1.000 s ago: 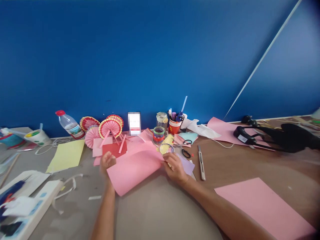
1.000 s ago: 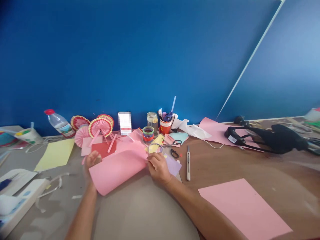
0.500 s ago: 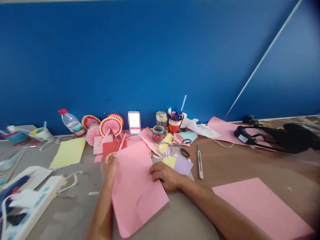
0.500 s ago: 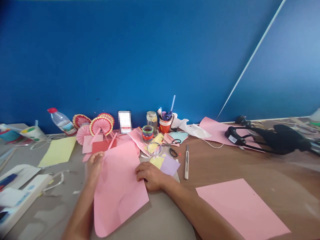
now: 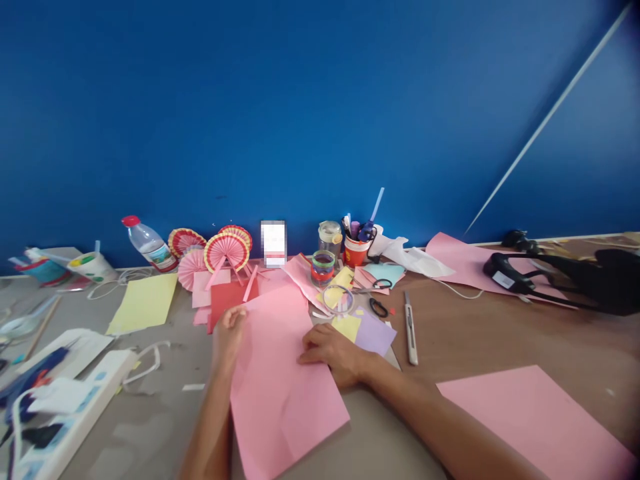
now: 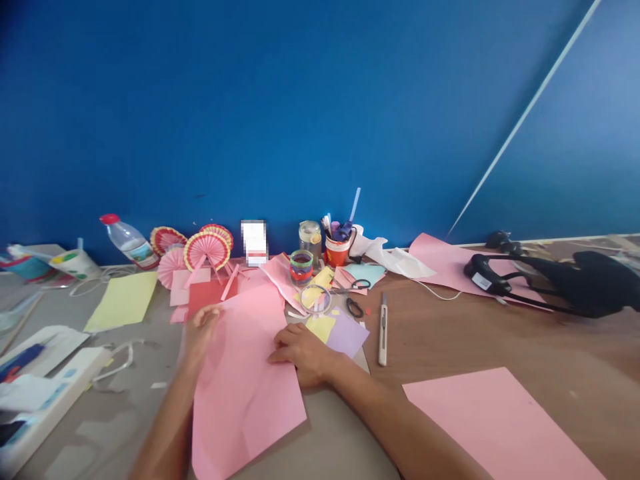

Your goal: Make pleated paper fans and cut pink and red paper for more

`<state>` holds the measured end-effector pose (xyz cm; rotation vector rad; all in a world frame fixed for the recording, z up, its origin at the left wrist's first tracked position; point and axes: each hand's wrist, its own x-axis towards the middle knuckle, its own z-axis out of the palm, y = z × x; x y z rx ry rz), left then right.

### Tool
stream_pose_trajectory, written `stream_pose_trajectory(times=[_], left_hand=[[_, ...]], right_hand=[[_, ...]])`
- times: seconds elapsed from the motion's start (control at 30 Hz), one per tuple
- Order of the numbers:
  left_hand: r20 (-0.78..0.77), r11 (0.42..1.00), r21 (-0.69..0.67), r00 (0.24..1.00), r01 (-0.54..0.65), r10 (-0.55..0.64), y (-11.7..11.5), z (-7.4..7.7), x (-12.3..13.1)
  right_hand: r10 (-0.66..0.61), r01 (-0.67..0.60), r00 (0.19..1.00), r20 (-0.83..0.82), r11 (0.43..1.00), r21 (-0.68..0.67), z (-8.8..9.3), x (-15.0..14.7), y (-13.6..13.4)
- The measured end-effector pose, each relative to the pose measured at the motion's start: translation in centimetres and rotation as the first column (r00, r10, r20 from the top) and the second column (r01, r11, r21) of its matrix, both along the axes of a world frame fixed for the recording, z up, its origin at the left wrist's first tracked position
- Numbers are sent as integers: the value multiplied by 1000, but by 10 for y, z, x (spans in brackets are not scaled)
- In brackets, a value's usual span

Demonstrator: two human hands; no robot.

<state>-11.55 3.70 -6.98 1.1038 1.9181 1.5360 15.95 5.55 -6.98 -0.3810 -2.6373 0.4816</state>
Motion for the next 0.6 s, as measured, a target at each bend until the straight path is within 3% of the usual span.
stream_pose_trajectory(times=[0.2, 0.33, 0.6], left_hand=[[30, 999, 6, 998, 47, -47, -2, 5, 9], [37, 997, -13, 997, 75, -75, -5, 11, 16], [102, 991, -36, 987, 131, -127, -7, 18, 19]], right_hand=[[-14, 12, 995, -97, 1000, -22, 2, -1, -3], [56, -70, 979, -197, 996, -63, 7, 3, -6], [36, -63, 984, -176, 987, -146, 13, 13, 2]])
